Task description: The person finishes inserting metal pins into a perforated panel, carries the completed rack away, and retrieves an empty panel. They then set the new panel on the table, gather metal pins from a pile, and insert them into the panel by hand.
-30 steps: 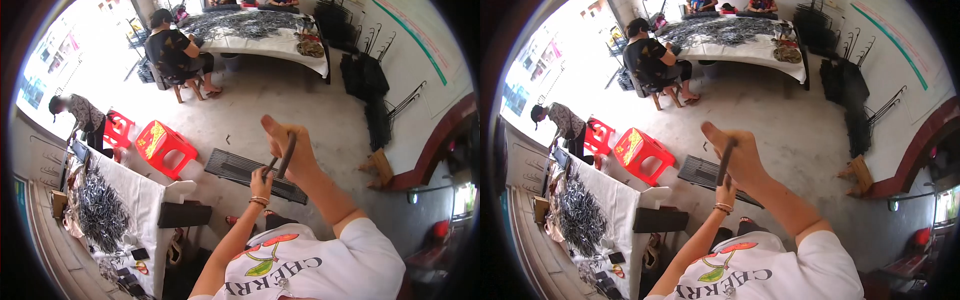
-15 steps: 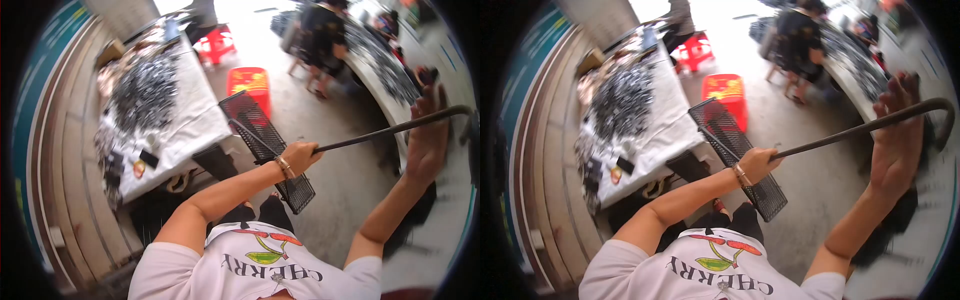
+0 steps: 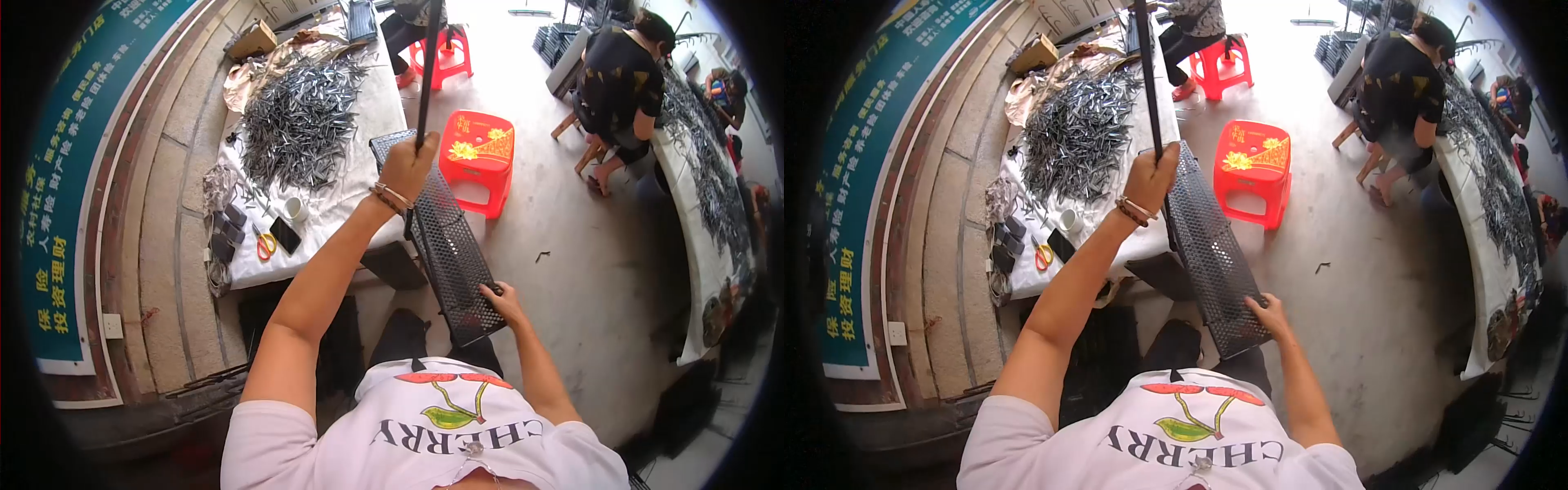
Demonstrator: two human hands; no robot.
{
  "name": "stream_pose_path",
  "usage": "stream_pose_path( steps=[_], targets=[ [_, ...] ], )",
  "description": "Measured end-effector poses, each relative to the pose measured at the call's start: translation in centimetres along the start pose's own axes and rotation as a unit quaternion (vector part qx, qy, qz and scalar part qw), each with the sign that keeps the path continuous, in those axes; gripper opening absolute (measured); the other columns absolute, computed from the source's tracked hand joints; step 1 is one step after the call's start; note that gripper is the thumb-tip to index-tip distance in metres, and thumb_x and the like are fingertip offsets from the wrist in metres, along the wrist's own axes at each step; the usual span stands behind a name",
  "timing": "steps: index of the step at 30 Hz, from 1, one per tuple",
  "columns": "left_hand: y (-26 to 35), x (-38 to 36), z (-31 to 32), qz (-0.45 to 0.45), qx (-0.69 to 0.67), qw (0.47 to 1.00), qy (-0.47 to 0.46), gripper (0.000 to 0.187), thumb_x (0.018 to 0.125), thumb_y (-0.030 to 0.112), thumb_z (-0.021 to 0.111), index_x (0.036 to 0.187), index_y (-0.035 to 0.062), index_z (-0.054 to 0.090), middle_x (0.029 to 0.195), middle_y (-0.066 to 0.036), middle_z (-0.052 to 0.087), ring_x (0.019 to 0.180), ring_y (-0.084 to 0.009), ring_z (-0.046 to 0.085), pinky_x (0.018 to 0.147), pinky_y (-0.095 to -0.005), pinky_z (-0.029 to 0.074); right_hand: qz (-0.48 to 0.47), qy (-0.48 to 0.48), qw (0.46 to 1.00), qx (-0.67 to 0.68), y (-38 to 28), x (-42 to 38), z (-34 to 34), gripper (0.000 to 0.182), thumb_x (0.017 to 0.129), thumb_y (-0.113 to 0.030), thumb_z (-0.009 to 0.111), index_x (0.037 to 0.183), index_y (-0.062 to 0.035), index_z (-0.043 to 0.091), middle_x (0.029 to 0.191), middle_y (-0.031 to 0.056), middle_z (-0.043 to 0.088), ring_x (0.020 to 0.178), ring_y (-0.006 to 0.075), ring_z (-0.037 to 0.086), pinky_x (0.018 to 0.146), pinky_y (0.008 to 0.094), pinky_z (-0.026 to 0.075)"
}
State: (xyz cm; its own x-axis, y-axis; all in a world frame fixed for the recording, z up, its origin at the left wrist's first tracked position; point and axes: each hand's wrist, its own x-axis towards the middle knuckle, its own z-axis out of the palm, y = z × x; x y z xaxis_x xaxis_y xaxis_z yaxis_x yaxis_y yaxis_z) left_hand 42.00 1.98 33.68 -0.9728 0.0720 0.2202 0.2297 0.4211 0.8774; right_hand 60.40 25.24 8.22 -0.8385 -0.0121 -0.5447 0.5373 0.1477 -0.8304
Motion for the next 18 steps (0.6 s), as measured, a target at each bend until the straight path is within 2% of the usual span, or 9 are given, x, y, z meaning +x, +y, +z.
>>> stream_pose_path(
  steps=[1, 4, 6, 7, 8, 10, 12, 15, 18],
  targets=[
    [-0.6, 1.0, -0.5, 0.002, 0.006, 1.0, 0.011, 0.047, 0.089, 0.036, 0.047, 0.063, -0.0036, 0.051, 0.047, -0.012, 0.043, 0.044, -0.0162, 0.041, 0.044, -0.0351, 0.034, 0.011, 0.0, 1.0, -0.015, 0.2, 1.5, 1.1, 0.048, 0.075, -0.036, 0.069, 0.097, 0.0056, 0.06, 0.078, 0.0067, 0.063, 0.069, 0.0129, 0.057, 0.063, 0.0257, 0.046],
    [-3.6, 3.7, -2.2, -0.005, 0.041, 0.998, 0.043, 0.05, 0.089, 0.04, 0.046, 0.063, -0.0028, 0.052, 0.046, -0.011, 0.044, 0.043, -0.0176, 0.043, 0.044, -0.0348, 0.034, 0.008, 0.009, 0.997, 0.071, -2.1, 3.2, 5.3, 0.044, 0.075, -0.033, 0.069, 0.092, 0.0058, 0.062, 0.074, 0.0058, 0.063, 0.063, 0.0119, 0.056, 0.058, 0.0258, 0.045],
    [-6.2, 6.0, -4.2, 0.015, 0.071, 0.995, 0.063, 0.047, 0.091, 0.038, 0.044, 0.058, 0.006, 0.047, 0.045, 0.001, 0.043, 0.04, -0.0078, 0.044, 0.039, -0.024, 0.033, -0.017, 0.027, 0.997, 0.068, -2.6, 6.0, 8.0, 0.04, 0.076, -0.031, 0.069, 0.09, 0.0055, 0.063, 0.073, 0.0057, 0.063, 0.062, 0.0115, 0.055, 0.057, 0.0257, 0.044],
    [-7.7, 7.3, -5.4, 0.037, 0.067, 0.995, 0.061, 0.047, 0.091, 0.04, 0.043, 0.059, 0.0058, 0.047, 0.045, 0.0, 0.044, 0.04, -0.0082, 0.044, 0.04, -0.0239, 0.034, -0.027, 0.035, 0.997, 0.067, -2.8, 7.6, 9.7, 0.038, 0.076, -0.03, 0.069, 0.088, 0.0053, 0.063, 0.073, 0.0057, 0.063, 0.062, 0.0113, 0.054, 0.057, 0.0257, 0.044],
    [-7.3, 8.2, -6.5, 0.007, 0.035, 0.998, 0.053, 0.047, 0.091, 0.041, 0.044, 0.059, 0.0056, 0.047, 0.046, 0.0, 0.045, 0.04, -0.0085, 0.045, 0.04, -0.0236, 0.034, -0.028, 0.049, 0.996, 0.065, -4.6, 8.1, 11.3, 0.037, 0.076, -0.03, 0.068, 0.087, 0.0051, 0.063, 0.072, 0.0057, 0.062, 0.063, 0.0113, 0.054, 0.058, 0.0263, 0.043],
    [-10.6, 11.2, -9.2, -0.008, 0.043, 0.998, 0.049, 0.051, 0.088, 0.046, 0.046, 0.063, 0.0018, 0.052, 0.047, -0.004, 0.048, 0.041, -0.016, 0.05, 0.043, -0.0309, 0.039, -0.027, 0.065, 0.997, 0.038, -6.4, 10.4, 14.2, 0.037, 0.078, -0.031, 0.066, 0.086, 0.0052, 0.064, 0.072, 0.0064, 0.062, 0.065, 0.0121, 0.054, 0.06, 0.0276, 0.043],
    [-13.7, 13.9, -11.3, -0.032, 0.035, 0.997, 0.054, 0.051, 0.087, 0.046, 0.047, 0.064, 0.0009, 0.052, 0.048, -0.005, 0.049, 0.042, -0.0169, 0.05, 0.043, -0.0315, 0.039, -0.028, 0.072, 0.997, 0.002, -6.0, 13.5, 18.2, 0.039, 0.079, -0.033, 0.064, 0.087, 0.0057, 0.063, 0.072, 0.008, 0.062, 0.068, 0.0136, 0.054, 0.063, 0.0288, 0.044],
    [-17.5, 16.1, -13.2, -0.051, 0.072, 0.99, 0.111, 0.052, 0.087, 0.045, 0.046, 0.064, -0.0007, 0.051, 0.048, -0.007, 0.05, 0.045, -0.0194, 0.054, 0.045, -0.0328, 0.041, -0.01, 0.1, 0.992, 0.08, -6.9, 15.4, 23.3, 0.044, 0.08, -0.038, 0.062, 0.087, 0.0054, 0.063, 0.073, 0.011, 0.063, 0.069, 0.0164, 0.055, 0.066, 0.031, 0.044],
    [-20.7, 17.3, -15.2, -0.034, 0.039, 0.994, 0.101, 0.05, 0.088, 0.044, 0.045, 0.066, -0.0009, 0.051, 0.048, -0.007, 0.05, 0.044, -0.0188, 0.054, 0.044, -0.0317, 0.041, -0.031, 0.188, 0.979, 0.067, -5.1, 18.4, 28.5, 0.046, 0.08, -0.041, 0.061, 0.086, 0.0046, 0.063, 0.072, 0.0117, 0.062, 0.067, 0.017, 0.055, 0.064, 0.032, 0.043]
  ],
)
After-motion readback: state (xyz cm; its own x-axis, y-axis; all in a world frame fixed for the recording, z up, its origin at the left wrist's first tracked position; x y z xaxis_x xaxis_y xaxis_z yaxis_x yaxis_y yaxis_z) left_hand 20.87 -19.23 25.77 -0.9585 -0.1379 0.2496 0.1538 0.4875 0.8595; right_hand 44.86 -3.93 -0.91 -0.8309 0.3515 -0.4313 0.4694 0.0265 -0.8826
